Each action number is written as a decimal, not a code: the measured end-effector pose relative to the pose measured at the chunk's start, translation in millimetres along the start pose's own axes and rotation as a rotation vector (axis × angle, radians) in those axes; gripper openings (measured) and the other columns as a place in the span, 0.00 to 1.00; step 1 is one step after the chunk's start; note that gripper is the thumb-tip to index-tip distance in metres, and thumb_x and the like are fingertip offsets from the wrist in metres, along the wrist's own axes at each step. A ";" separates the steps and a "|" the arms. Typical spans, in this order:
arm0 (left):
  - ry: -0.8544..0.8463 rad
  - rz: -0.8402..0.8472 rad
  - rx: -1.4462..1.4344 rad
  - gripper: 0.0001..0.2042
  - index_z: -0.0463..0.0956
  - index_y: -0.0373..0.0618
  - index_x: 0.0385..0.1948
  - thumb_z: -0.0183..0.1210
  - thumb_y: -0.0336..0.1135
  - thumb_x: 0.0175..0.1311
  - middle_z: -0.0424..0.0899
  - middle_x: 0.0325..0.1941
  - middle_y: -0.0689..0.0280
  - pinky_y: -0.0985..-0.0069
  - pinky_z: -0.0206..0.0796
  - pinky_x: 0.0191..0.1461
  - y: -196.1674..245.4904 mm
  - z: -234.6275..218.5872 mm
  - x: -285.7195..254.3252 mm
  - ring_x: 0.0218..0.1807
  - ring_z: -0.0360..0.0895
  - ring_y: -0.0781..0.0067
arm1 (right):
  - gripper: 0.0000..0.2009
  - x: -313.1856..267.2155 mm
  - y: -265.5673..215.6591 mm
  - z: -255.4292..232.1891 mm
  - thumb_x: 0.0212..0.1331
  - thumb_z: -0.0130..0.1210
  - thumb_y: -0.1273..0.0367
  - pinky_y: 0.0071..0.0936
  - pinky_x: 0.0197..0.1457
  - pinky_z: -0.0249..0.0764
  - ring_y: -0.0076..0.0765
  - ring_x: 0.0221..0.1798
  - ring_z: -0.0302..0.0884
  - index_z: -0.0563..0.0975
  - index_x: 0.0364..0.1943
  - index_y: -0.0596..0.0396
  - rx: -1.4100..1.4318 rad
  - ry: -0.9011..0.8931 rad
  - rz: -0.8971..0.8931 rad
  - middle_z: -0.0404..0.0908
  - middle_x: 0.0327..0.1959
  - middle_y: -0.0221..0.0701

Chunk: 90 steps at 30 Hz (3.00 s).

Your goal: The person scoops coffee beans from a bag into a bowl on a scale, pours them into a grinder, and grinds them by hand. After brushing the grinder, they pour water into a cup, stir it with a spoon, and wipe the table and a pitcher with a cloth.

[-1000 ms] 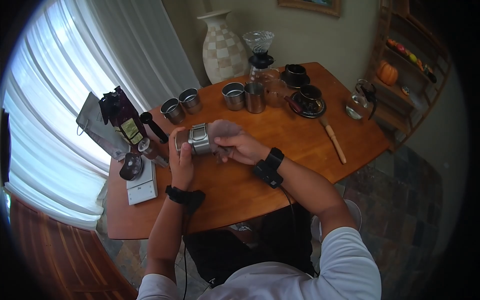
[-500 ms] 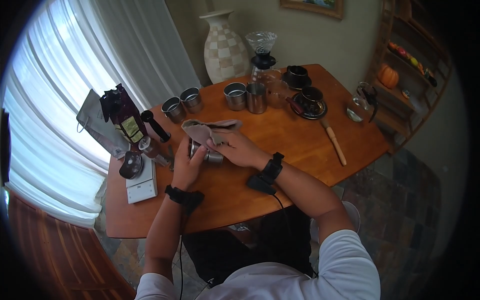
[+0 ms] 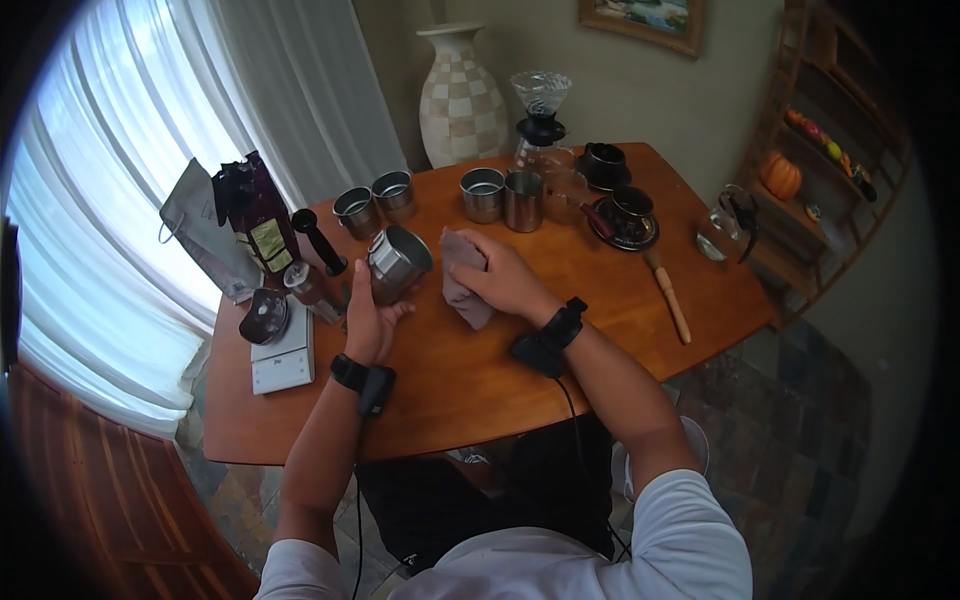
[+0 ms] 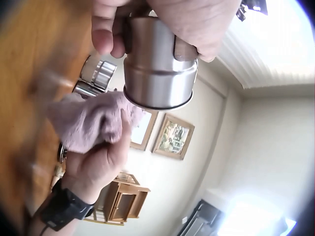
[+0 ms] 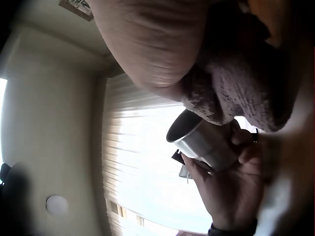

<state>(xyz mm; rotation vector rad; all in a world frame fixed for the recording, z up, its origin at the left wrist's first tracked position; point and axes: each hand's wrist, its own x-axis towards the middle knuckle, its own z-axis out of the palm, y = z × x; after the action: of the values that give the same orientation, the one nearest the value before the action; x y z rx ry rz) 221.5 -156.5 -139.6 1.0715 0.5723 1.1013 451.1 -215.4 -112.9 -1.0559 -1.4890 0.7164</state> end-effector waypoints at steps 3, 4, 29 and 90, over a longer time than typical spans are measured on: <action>-0.083 -0.075 -0.106 0.33 0.68 0.45 0.66 0.38 0.66 0.80 0.82 0.61 0.59 0.67 0.78 0.48 -0.7 0.9 1.2 0.56 0.83 0.67 | 0.20 -7.7 -11.9 15.7 0.67 0.63 0.62 0.31 0.54 0.79 0.31 0.45 0.84 0.77 0.57 0.59 -0.106 -0.122 -0.078 0.87 0.42 0.35; -0.077 -0.072 -0.113 0.33 0.68 0.45 0.66 0.38 0.66 0.80 0.82 0.61 0.59 0.67 0.78 0.48 -3.7 1.3 0.7 0.56 0.83 0.67 | 0.18 -8.6 -13.3 20.2 0.68 0.63 0.62 0.31 0.52 0.79 0.31 0.43 0.84 0.78 0.56 0.58 -0.117 -0.177 -0.065 0.87 0.41 0.35; 0.098 0.069 0.494 0.34 0.58 0.39 0.71 0.50 0.59 0.78 0.76 0.57 0.59 0.76 0.77 0.39 -23.8 -6.7 4.8 0.48 0.82 0.71 | 0.12 134.3 49.2 35.9 0.66 0.55 0.60 0.51 0.50 0.81 0.58 0.45 0.85 0.86 0.38 0.51 -1.077 0.126 0.119 0.87 0.38 0.46; 0.112 -0.214 0.317 0.25 0.79 0.50 0.40 0.51 0.65 0.73 0.76 0.28 0.75 0.84 0.56 0.26 7.6 -16.3 4.4 0.26 0.71 0.85 | 0.10 -6.0 -18.6 27.8 0.58 0.66 0.75 0.39 0.55 0.76 0.44 0.56 0.78 0.82 0.43 0.54 -0.379 -0.355 -0.426 0.77 0.54 0.37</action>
<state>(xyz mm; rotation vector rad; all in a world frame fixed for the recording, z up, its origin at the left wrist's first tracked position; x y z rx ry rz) 206.7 -145.4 -138.9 1.1932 0.9527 0.9047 419.7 -225.3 -104.6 -0.8643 -2.1350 0.3315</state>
